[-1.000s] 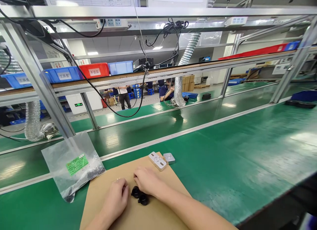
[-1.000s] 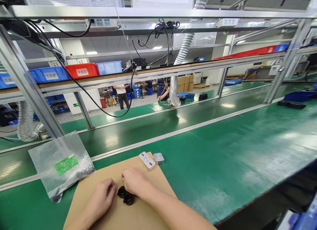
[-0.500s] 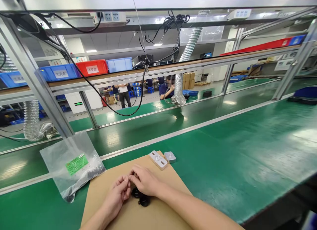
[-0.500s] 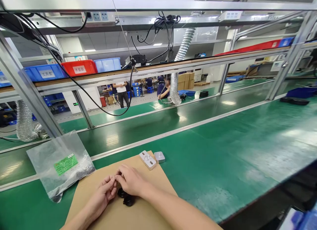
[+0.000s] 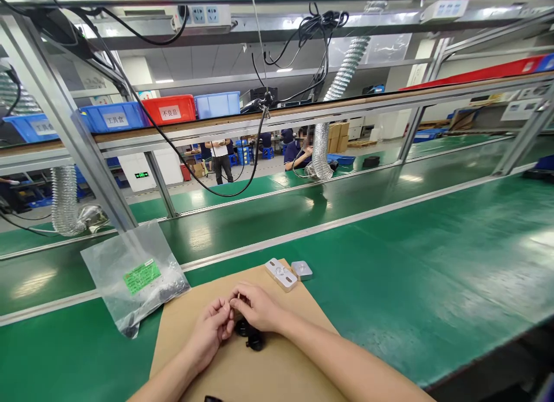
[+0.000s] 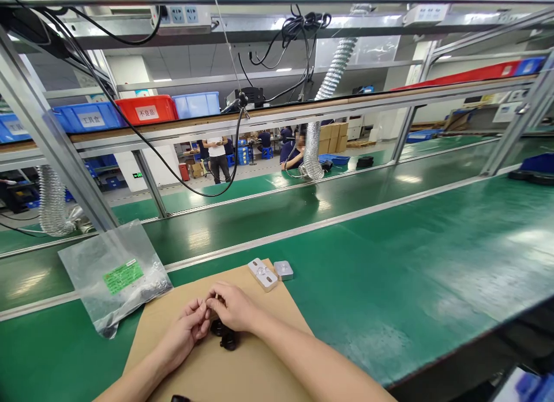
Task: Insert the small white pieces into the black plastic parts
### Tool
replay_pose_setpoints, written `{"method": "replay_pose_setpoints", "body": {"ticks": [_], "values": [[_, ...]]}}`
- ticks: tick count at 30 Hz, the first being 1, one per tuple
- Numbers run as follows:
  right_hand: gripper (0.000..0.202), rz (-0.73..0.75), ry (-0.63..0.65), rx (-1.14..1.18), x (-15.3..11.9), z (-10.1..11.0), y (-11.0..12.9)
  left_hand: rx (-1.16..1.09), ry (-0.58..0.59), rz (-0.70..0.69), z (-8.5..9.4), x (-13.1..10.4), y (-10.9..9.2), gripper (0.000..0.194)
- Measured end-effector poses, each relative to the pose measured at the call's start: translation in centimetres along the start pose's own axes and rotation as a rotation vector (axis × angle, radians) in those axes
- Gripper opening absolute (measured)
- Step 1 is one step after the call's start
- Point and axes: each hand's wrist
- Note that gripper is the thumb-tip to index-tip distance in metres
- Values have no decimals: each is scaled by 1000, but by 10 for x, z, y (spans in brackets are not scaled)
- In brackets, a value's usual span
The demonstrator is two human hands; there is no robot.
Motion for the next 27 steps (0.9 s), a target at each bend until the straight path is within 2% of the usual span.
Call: {"method": "replay_pose_setpoints", "body": {"ticks": [9, 14, 19, 27], "values": [[14, 26, -40, -57, -1, -3, 0, -5, 4, -12, 3, 2, 4, 41], [19, 89, -14, -138, -5, -5, 1, -25, -32, -8, 5, 2, 3, 41], [24, 159, -7, -55, -5, -5, -2, -62, -49, 2, 7, 3, 2, 41], [24, 157, -24, 35, -1, -6, -7, -40, -75, 9, 4, 3, -2, 46]]}}
Point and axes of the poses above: each hand's wrist, its own x-axis towards the middle knuckle, its own z-axis out of the back of the hand, y = z × x, and after that the axes turned 7 degrees about z, right-handed
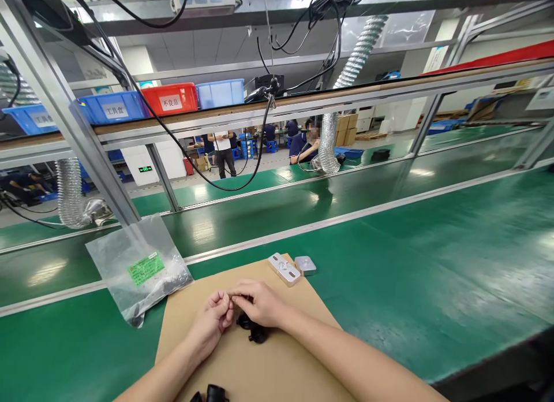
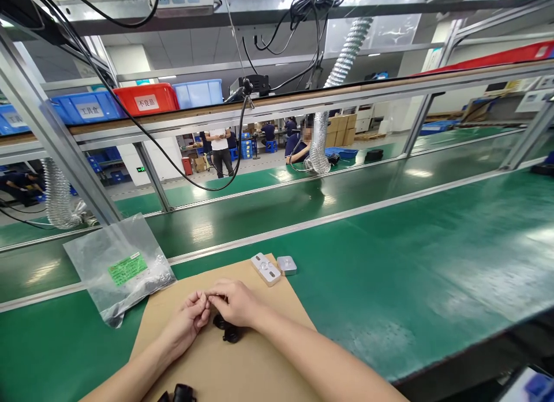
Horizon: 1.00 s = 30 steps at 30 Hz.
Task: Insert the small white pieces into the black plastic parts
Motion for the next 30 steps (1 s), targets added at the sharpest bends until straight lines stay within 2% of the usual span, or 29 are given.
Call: {"method": "replay_pose_setpoints", "body": {"ticks": [4, 10, 17, 23, 27, 30], "values": [[23, 7, 24, -7, 0, 2, 3, -4, 1, 1, 0, -1, 1, 45], [22, -59, -28, -38, -1, 1, 5, 17, 37, -8, -1, -1, -1, 43], [20, 103, 52, -161, -3, 8, 4, 43, 40, 15, 5, 2, 5, 41], [18, 144, 69, -229, -3, 12, 5, 53, 47, 64, 4, 2, 3, 40], [14, 55, 7, -111, -3, 10, 3, 113, 88, 83, 3, 1, 0, 43], [13, -82, -7, -30, -4, 9, -2, 282, 138, 133, 6, -5, -18, 47]]}}
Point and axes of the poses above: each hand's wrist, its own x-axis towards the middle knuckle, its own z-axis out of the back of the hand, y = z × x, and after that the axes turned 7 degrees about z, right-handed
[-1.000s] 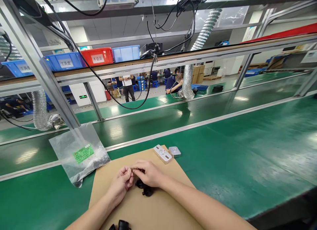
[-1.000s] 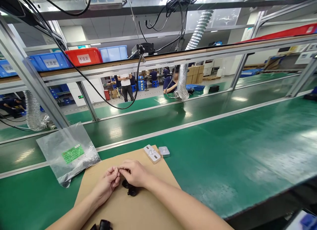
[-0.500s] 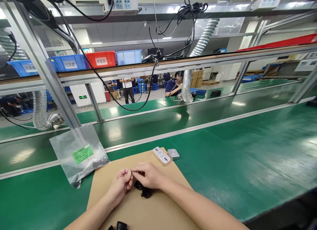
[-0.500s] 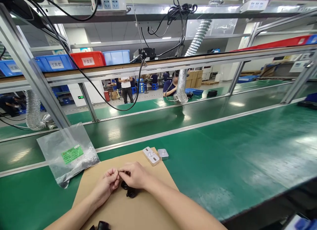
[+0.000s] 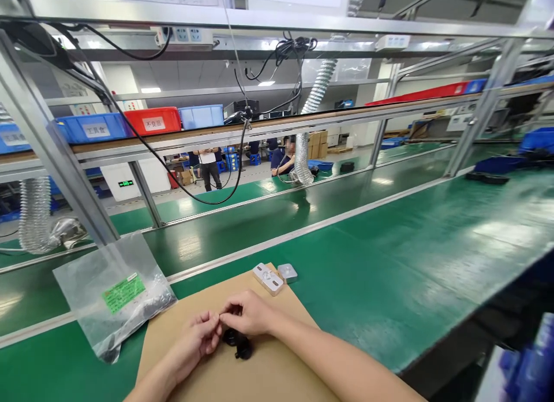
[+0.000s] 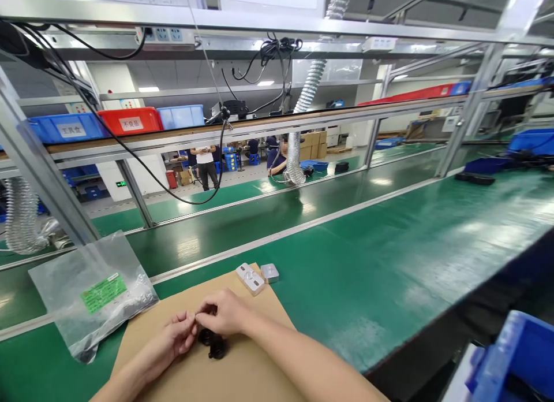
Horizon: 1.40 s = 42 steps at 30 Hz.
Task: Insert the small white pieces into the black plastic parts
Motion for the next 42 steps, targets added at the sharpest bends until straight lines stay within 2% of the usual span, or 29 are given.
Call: {"method": "replay_pose_setpoints", "body": {"ticks": [2, 5, 7, 9, 12, 16, 19, 21, 25, 29, 32, 35, 42], "values": [[11, -75, -16, 14, 0, -1, -3, 225, 66, 37, 7, -12, -19, 49], [10, -126, -41, 11, 1, -4, -6, 658, 275, 97, 15, -35, -47, 56], [11, -136, -24, 10, 2, -6, -5, 889, 398, 130, 15, -47, -56, 72], [10, -140, 15, 16, 2, -8, -5, 1018, 473, 116, 11, -54, -56, 76], [10, -157, 89, 46, 1, -6, -4, 1078, 511, 96, 3, -56, -48, 64], [10, -181, 179, 79, 0, 0, -1, 1155, 494, 125, -5, -63, -49, 50], [10, -128, 214, 64, 0, 5, 2, 1276, 461, 91, -8, -71, -54, 45], [11, -103, 262, 68, 0, 7, 4, 1312, 465, 90, -7, -73, -54, 48], [14, -160, 411, 96, -1, 13, 9, 1337, 564, 132, 0, -68, -47, 68], [12, -263, 522, 124, -3, 19, 13, 1282, 593, 111, 4, -62, -45, 58], [11, -294, 565, 155, -3, 21, 15, 1117, 524, 102, 5, -59, -49, 48], [11, -290, 555, 177, -3, 20, 15, 909, 456, 107, 12, -50, -51, 49], [13, -237, 340, 166, -1, 16, 7, 381, 126, 39, 34, -17, -34, 43]]}}
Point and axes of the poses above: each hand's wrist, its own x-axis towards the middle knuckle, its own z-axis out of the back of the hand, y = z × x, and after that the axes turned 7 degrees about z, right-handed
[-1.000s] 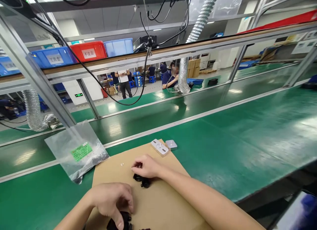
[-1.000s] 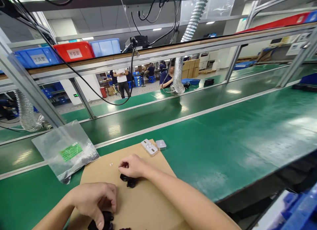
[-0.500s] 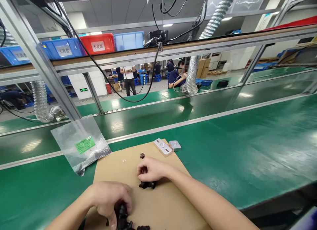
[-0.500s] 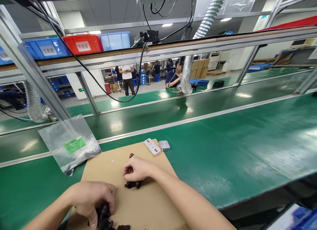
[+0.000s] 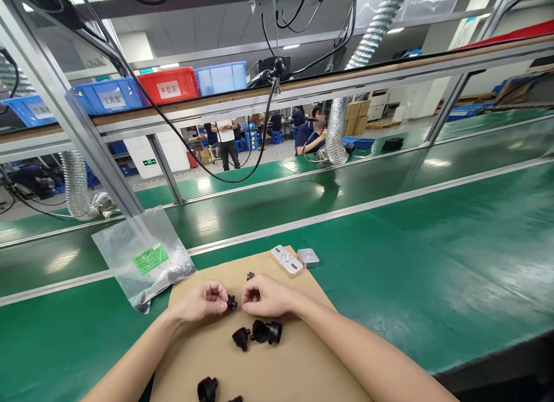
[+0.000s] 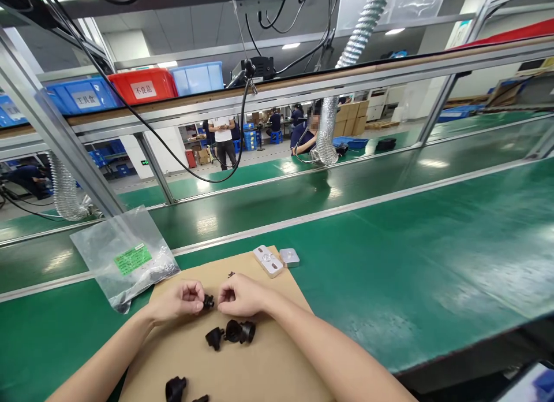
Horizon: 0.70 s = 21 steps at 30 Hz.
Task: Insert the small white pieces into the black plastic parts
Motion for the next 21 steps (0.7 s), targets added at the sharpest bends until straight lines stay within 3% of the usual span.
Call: {"method": "replay_pose_setpoints", "body": {"ticks": [2, 7, 12, 15, 21], "values": [[12, -5, -17, -7, 0, 0, -1, -44, -101, -53, -3, 3, 3, 41], [10, -5, -136, 95, 2, -2, 2, 107, -390, -288, -26, 5, 7, 23], [13, 44, -292, 204, 7, -5, -2, 310, -428, -366, -47, 7, 20, 14], [14, 57, -263, 195, 7, -6, -5, 447, -488, -444, -50, 10, 27, 25], [12, 61, -230, 192, 5, -8, -6, 385, -550, -502, -47, 14, 32, 28]]}}
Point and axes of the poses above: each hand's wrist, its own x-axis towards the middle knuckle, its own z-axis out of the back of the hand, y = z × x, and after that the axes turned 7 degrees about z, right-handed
